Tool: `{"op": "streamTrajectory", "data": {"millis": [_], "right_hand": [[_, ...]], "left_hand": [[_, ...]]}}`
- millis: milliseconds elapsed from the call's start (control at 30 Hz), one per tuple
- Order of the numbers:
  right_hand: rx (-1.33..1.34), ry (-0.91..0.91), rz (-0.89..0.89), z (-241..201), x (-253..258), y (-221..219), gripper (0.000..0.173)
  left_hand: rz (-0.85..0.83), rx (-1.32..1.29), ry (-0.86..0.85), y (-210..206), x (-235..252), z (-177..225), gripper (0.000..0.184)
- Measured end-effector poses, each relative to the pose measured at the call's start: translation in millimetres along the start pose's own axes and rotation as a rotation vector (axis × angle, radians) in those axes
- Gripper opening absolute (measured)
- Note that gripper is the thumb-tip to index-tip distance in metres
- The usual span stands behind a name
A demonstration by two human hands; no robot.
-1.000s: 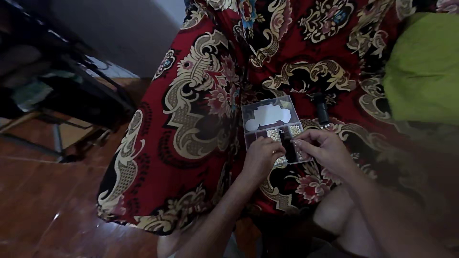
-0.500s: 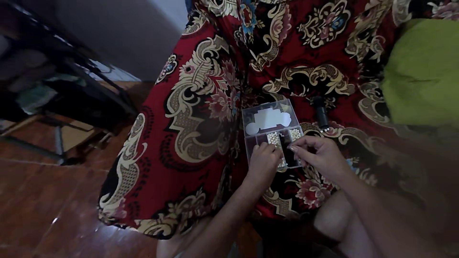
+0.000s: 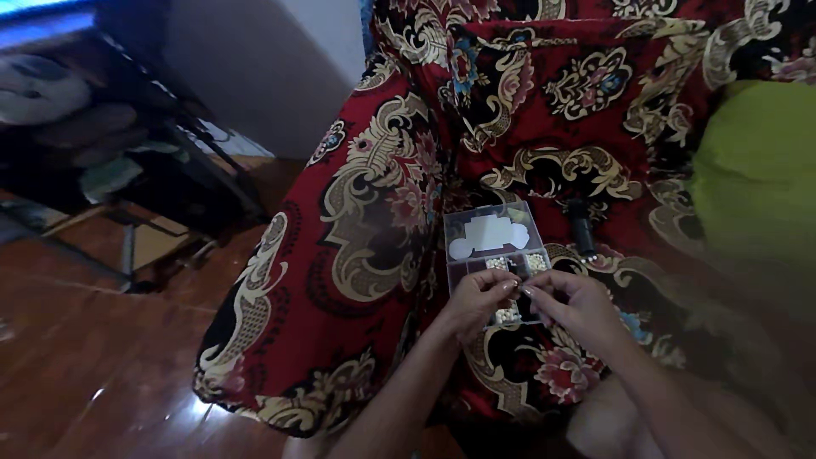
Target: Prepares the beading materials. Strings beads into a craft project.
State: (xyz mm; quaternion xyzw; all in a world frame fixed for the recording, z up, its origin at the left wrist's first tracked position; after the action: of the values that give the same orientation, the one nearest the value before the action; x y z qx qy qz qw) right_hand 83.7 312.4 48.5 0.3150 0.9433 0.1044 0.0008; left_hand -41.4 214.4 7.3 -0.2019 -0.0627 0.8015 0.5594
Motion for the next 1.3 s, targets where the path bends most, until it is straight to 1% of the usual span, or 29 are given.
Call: {"op": "streamTrajectory", "data": {"millis": [167,367,600,800,967,1300], "right_hand": [[0.020,0.009,0.002,-0.5,-2.1,-3.2,0.012],[-0.033,0.088,0.022,-0.6,-4.1,-6.1,0.013],[-0.082,0.143,0.037,0.7,-3.9,-5.8,0.013],[-0.096,0.171,0.055,0.2,-3.8,-5.0,0.014],[-0.091,0.181,0.057,-0.6,-4.0,-4.8,0.014],[-0.066,0.178,0.052,-0.6,-4.2,-4.7,0.013]], "left_hand": [[-0.032,-0.092,0.051,-3.2,0.6,-4.9,0.019],[-0.065,-0.135,0.056,-5.0,1.0,-7.9,0.022],[-0.071,-0.176,0.088,-5.6,0.6,-10.6,0.020],[-0.056,-0.268,0.134,-5.4,0.9,-13.7,0.018],[-0.027,-0.299,0.166,-4.9,0.3,-13.7,0.021],[-0.038,-0.320,0.184,-6.7,-0.6,-18.5,0.020]]}}
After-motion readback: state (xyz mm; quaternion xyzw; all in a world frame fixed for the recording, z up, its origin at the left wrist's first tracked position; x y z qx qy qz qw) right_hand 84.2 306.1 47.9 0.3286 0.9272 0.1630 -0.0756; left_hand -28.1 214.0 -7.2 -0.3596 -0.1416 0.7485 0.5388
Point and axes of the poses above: each hand's wrist, its own x-axis towards the middle knuckle, its own y-axis out of the back of the hand, z = x × y, the point moved 6 cm from there along x, towards the middle knuckle, and after that the axes turned 4 degrees about x, right-handed, at the moved point
